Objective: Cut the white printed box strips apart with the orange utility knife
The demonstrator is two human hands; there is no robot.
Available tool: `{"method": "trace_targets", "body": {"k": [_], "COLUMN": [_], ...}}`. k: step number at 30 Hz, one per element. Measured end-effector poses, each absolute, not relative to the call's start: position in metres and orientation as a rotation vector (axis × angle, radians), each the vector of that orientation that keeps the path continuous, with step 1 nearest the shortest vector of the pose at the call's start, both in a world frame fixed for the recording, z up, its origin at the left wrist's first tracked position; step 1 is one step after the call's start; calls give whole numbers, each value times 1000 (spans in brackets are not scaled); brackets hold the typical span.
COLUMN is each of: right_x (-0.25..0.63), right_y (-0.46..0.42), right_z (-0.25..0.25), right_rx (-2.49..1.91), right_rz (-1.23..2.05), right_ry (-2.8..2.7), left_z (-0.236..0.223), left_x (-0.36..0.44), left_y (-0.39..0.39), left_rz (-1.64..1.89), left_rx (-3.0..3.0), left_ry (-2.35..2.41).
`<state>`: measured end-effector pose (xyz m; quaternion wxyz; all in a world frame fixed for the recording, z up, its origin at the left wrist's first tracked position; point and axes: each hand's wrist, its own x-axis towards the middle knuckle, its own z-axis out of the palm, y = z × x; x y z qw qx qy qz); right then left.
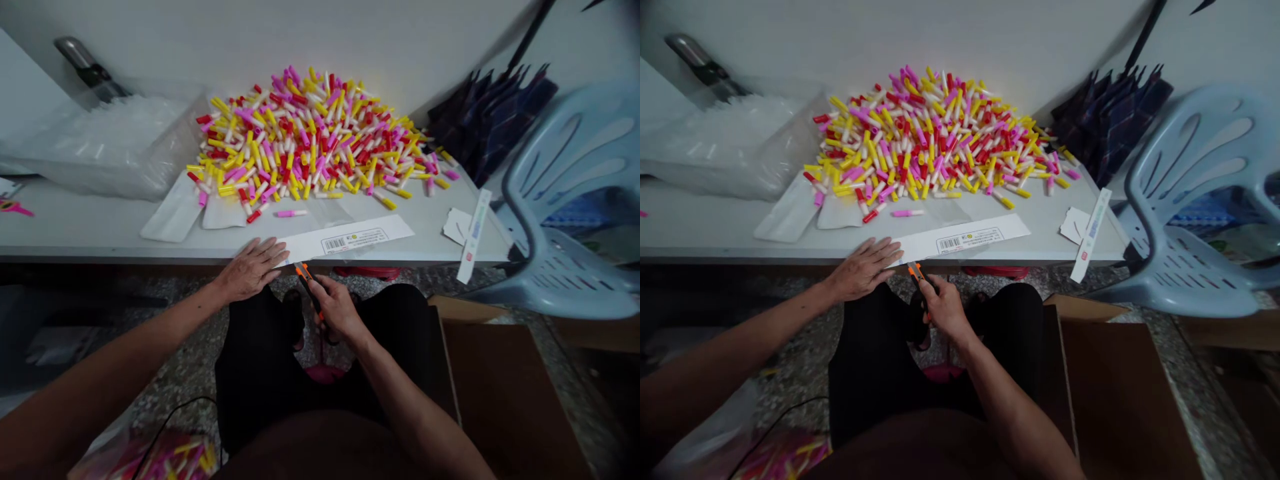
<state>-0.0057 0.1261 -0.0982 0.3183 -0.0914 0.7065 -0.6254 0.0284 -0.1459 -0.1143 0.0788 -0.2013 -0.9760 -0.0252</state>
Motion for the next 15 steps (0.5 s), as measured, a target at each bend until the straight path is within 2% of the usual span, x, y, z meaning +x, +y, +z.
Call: {"method": "trace_targets", "body": {"k": [10,15], "right_x": [-8,-7], "right_y": [129,129], "right_z": [-106,-106], "right_rx": [-459,-424], "right_rz": [-1491,-1457], "right_ry": [2083,2090], "left_z": [-108,-104], "left_x": [31,32], "left_y": [-147,-147], "left_rz": [-122,-163], "left_rx": [-605,-611], "left_ry": [-2999,-3047]}}
